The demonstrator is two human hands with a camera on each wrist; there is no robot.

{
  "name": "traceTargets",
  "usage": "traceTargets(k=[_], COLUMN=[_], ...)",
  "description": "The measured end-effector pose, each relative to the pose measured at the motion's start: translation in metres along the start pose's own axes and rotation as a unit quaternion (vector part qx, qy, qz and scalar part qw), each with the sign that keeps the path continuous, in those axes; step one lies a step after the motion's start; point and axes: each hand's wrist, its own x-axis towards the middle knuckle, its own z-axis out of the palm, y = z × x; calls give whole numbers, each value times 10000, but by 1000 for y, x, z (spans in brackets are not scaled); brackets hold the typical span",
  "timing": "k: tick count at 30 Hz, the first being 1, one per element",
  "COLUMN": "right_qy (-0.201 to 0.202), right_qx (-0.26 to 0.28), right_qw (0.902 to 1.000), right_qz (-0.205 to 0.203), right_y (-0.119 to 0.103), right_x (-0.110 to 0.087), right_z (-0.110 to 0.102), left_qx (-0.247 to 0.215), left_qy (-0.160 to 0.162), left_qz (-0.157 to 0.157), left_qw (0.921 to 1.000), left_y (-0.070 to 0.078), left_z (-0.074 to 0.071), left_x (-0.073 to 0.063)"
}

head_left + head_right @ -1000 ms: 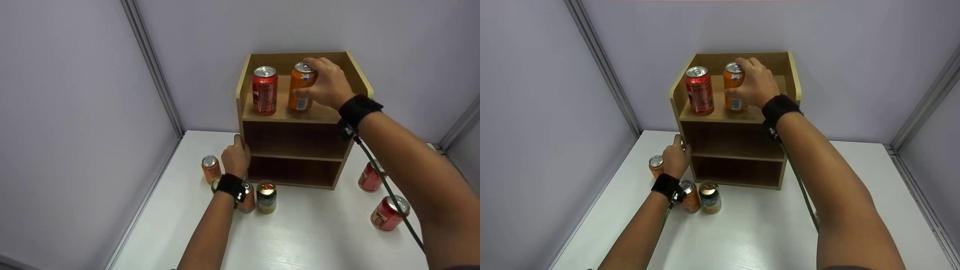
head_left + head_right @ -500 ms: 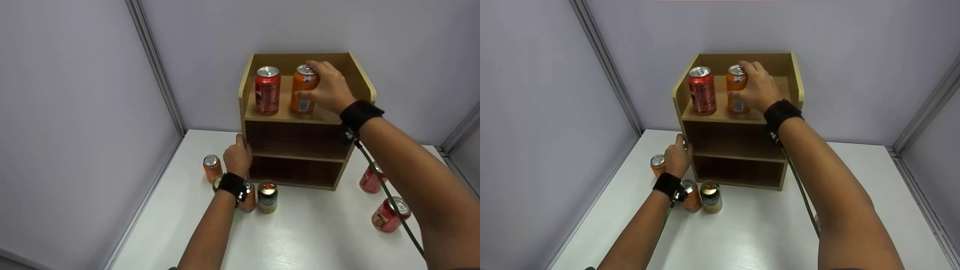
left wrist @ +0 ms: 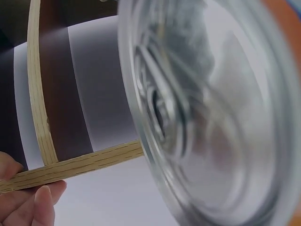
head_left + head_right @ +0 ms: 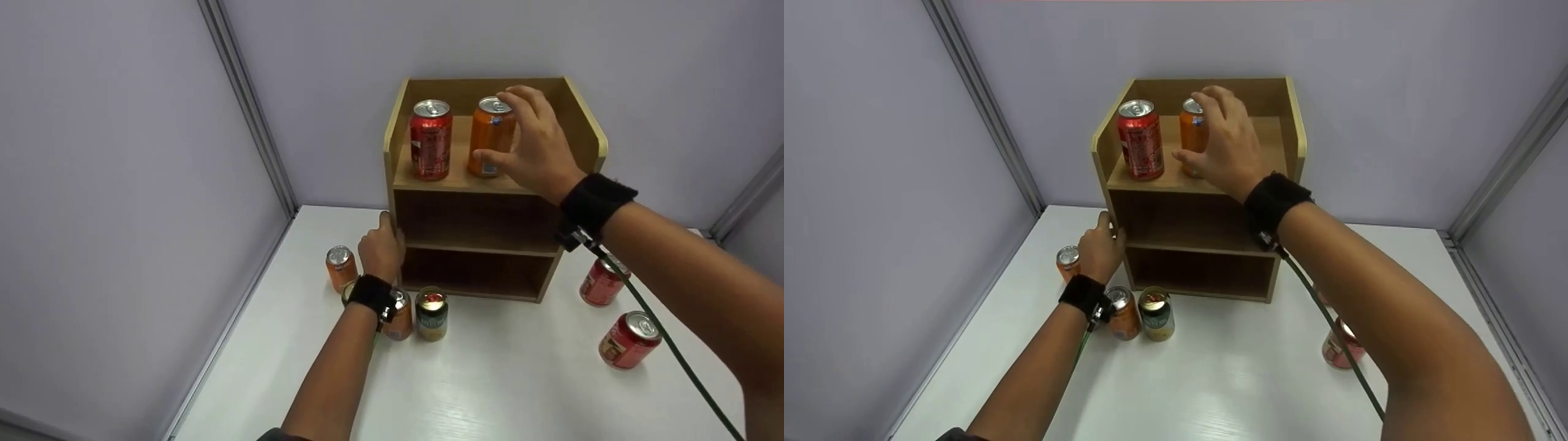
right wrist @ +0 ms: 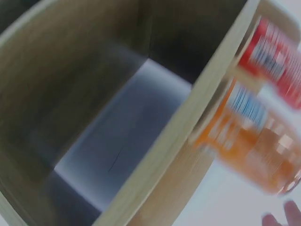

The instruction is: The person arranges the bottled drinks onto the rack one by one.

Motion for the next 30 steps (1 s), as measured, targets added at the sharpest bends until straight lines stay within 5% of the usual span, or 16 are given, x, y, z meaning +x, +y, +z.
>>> traceTargets(k=[4,9,17,30], right_qy=[320,127,-396,-551], right_qx=[59,382,741,866], right_qw=[9966,9922,9904,9903], right_qz=[-759,-1180,-1094,-937], right_y=[-15,-24,-22,-12], right_x=[-25,-64,-127,-181], right_z=[3,17,52,99], left_qx=[9,-32,-56,-98], left_qy=[81,168,102,70], left_qz=[67,128,54,-21], left_qw=[9999,9998,9999,9999], left_y=[1,1,3,3], left_z=[-1,-2,-5,-7], left_x=[1,2,-1,-9])
